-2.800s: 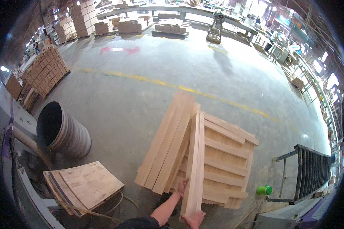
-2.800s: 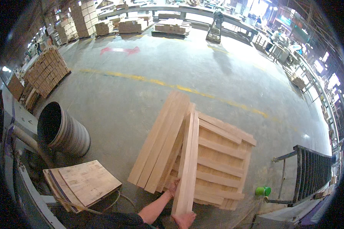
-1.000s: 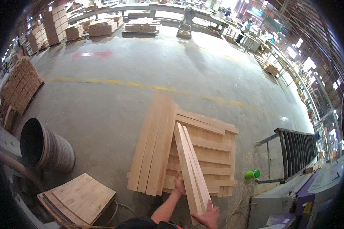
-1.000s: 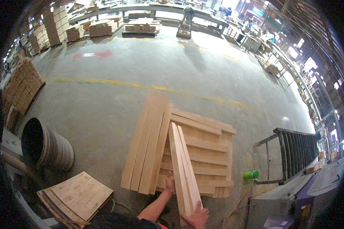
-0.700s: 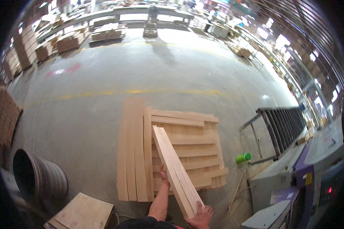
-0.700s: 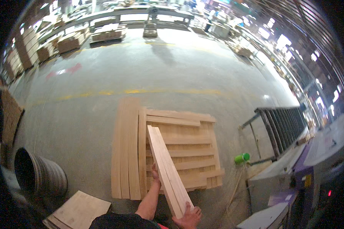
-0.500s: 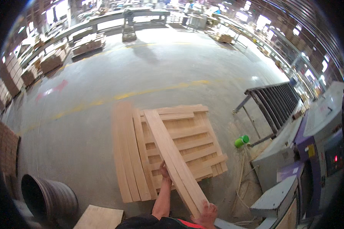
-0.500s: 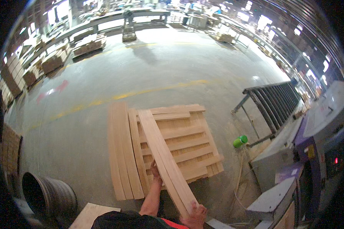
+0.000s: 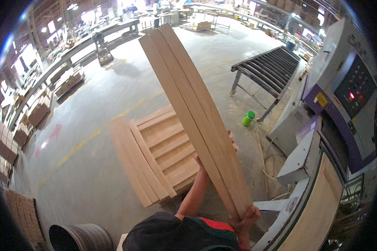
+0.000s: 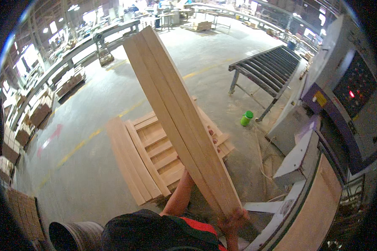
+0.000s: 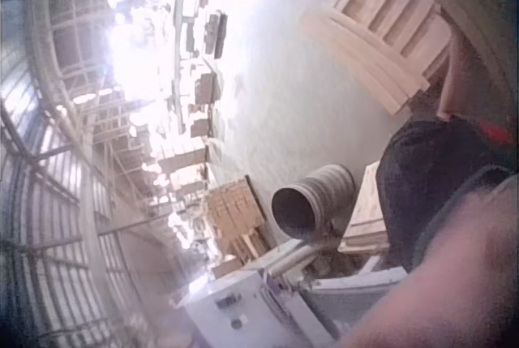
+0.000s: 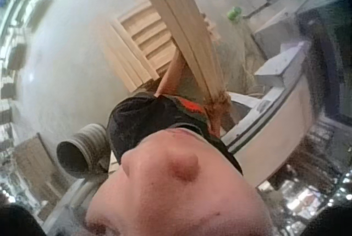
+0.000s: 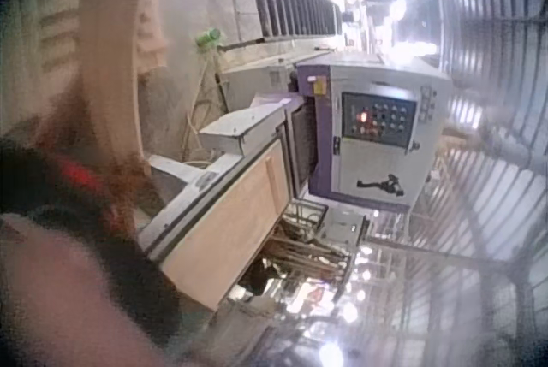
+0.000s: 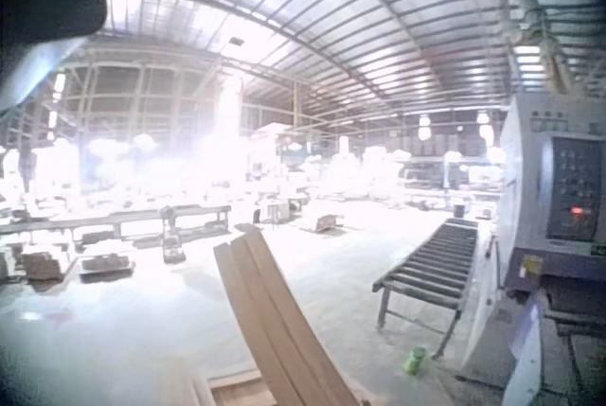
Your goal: The person repeatedly picks up wooden planks from a stack on the floor and places them onto a conveyor belt feeding a purple industrial machine. The person handles the planks one at a time, aligning them on the belt before they are pulled into the machine.
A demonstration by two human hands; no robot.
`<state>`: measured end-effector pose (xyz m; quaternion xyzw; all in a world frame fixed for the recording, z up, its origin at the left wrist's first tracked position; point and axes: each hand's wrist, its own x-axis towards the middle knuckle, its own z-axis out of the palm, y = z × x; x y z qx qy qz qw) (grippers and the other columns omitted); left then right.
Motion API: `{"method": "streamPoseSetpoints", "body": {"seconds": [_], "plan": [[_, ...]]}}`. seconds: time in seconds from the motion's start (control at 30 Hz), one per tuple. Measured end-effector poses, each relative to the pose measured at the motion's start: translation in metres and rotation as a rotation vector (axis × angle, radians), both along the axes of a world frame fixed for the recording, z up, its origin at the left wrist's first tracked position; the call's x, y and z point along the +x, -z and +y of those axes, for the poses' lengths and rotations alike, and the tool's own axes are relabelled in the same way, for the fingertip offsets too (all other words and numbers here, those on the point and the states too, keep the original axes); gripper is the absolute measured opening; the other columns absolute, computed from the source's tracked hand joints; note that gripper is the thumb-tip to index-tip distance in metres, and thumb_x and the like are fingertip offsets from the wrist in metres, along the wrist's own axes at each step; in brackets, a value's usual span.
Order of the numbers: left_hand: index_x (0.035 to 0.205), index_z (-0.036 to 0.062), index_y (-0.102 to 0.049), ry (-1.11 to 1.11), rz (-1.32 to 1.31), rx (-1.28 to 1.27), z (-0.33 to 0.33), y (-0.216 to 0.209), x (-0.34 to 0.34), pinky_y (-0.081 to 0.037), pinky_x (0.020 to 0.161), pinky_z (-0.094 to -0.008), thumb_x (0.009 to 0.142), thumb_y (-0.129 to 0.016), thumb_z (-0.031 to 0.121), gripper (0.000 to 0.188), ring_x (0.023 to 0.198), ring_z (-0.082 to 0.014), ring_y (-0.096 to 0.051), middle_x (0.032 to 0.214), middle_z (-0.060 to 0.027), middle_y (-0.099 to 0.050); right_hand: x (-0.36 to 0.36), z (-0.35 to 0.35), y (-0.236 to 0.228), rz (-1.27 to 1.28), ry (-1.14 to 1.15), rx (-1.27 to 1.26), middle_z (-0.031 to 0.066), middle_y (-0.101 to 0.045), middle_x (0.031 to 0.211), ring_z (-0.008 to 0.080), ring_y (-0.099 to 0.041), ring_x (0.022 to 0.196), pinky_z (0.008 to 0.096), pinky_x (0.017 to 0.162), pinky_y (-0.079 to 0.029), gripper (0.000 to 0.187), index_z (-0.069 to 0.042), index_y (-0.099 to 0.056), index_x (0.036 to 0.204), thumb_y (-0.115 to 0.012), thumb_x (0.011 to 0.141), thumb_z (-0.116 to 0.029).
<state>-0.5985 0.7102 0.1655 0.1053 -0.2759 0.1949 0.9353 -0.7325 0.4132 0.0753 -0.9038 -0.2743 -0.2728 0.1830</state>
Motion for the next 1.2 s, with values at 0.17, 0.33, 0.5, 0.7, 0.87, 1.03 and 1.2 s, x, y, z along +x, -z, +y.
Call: {"method": "streamPoseSetpoints", "body": {"seconds": [0.17,0.33,0.5,0.7,0.87,1.03,1.2], "plan": [[0.142,0.0095,-0.022,0.258,-0.117,-0.132,-0.081,0.014,0.009,-0.043,0.091,-0.0563,0.054,-0.076,0.061,0.115,0.116,-0.0331,-0.046,0.138,-0.0175,-0.033,-0.049,-0.074,-0.030,0.054,0.150,-0.081,0.0261,-0.036,0.128,0.0438,-0.037,0.111,0.0568,0.090,-0.029,0.097,-0.006,-0.030,0.139,-0.062,0.068,-0.063],[0.138,0.0070,-0.027,0.480,0.066,-0.133,-0.134,0.014,0.003,-0.042,0.093,-0.0555,0.051,-0.080,0.055,0.113,0.116,-0.0347,-0.045,0.131,-0.0157,-0.040,-0.084,-0.116,-0.071,0.131,0.273,-0.168,0.0267,-0.040,0.127,0.0445,-0.038,0.115,0.0567,0.096,-0.029,0.093,0.001,-0.033,0.136,-0.072,0.065,-0.045],[0.137,0.0073,-0.029,0.553,0.244,0.018,-0.209,0.024,-0.001,-0.041,0.094,-0.0558,0.055,-0.077,0.054,0.106,0.116,-0.0344,-0.045,0.131,-0.0149,-0.041,-0.099,-0.152,-0.135,0.226,0.371,0.008,0.0233,-0.041,0.128,0.0405,-0.041,0.115,0.0508,0.098,-0.030,0.113,0.002,-0.018,0.139,-0.082,0.053,-0.034],[0.135,0.0077,-0.032,0.434,0.307,0.163,-0.243,0.004,-0.004,-0.040,0.095,-0.0562,0.060,-0.074,0.054,0.098,0.116,-0.0341,-0.045,0.131,-0.0139,-0.041,-0.137,-0.181,-0.151,0.044,0.521,0.307,0.0237,-0.043,0.124,0.0380,-0.042,0.114,0.0489,0.097,-0.033,0.121,0.001,-0.010,0.141,-0.085,0.051,-0.033],[0.134,0.0081,-0.034,0.299,0.309,0.240,-0.262,-0.003,-0.036,-0.040,0.095,-0.0566,0.063,-0.071,0.053,0.092,0.117,-0.0339,-0.045,0.131,-0.0131,-0.041,-0.222,-0.209,-0.143,-0.008,0.492,0.493,0.0214,-0.039,0.125,0.0341,-0.042,0.115,0.0468,0.099,-0.032,0.128,0.000,-0.001,0.142,-0.085,0.052,-0.034],[0.133,0.0084,-0.036,0.292,0.366,0.256,-0.262,0.010,0.044,-0.039,0.096,-0.0569,0.067,-0.069,0.052,0.085,0.117,-0.0336,-0.044,0.132,-0.0124,-0.042,-0.158,-0.191,-0.122,-0.003,0.545,0.613,0.0199,-0.036,0.128,0.0323,-0.042,0.118,0.0463,0.102,-0.029,0.130,-0.005,0.003,0.143,-0.086,0.053,-0.031],[0.131,0.0087,-0.038,0.288,0.371,0.270,-0.264,0.012,0.073,-0.038,0.096,-0.0573,0.071,-0.066,0.052,0.079,0.117,-0.0333,-0.044,0.132,-0.0116,-0.042,-0.155,-0.173,-0.105,-0.042,0.564,0.757,0.0194,-0.035,0.131,0.0319,-0.039,0.122,0.0461,0.104,-0.027,0.131,-0.008,0.004,0.144,-0.088,0.052,-0.026]]}}
